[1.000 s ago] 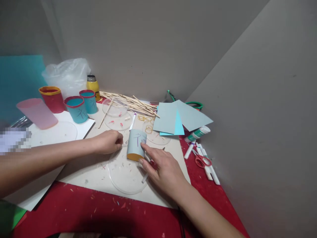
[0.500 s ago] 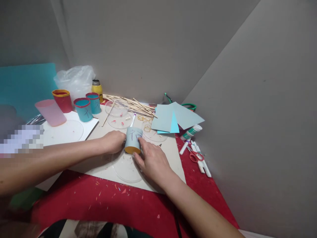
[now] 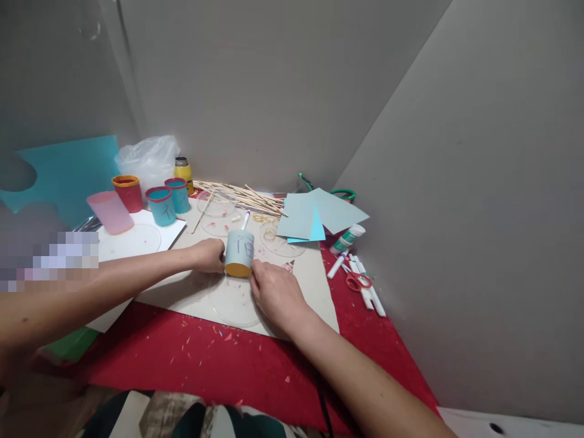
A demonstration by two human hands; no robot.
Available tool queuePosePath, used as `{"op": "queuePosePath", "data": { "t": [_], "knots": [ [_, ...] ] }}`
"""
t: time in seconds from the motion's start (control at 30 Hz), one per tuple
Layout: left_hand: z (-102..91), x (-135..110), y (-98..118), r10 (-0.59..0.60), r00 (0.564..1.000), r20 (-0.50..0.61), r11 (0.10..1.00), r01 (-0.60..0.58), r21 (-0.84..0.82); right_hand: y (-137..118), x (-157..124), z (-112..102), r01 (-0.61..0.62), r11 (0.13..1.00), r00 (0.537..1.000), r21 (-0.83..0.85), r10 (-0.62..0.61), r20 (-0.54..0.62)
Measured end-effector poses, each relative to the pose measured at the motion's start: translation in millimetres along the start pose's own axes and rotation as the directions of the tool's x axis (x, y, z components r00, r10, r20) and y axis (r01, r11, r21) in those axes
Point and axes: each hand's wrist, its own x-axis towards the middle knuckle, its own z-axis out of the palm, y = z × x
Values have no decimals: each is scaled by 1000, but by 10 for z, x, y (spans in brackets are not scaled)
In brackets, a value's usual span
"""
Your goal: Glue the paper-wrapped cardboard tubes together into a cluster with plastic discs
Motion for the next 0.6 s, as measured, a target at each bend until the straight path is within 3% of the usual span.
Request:
{"op": "queuePosePath", "data": {
  "t": [0.27, 0.43, 0.6],
  "knots": [
    [28, -136, -30, -86, 994, 62, 991, 79, 110, 165, -58, -160, 19, 1000, 998, 10, -18, -59],
    [77, -208, -122, -51, 999, -14, 997, 52, 48, 248, -239, -63, 98, 995, 989, 30, -95, -113],
    [147, -270, -212, 19, 987, -157, 996, -33, -84, 485, -499, 115, 84, 996, 971, 27, -76, -227]
  ]
}}
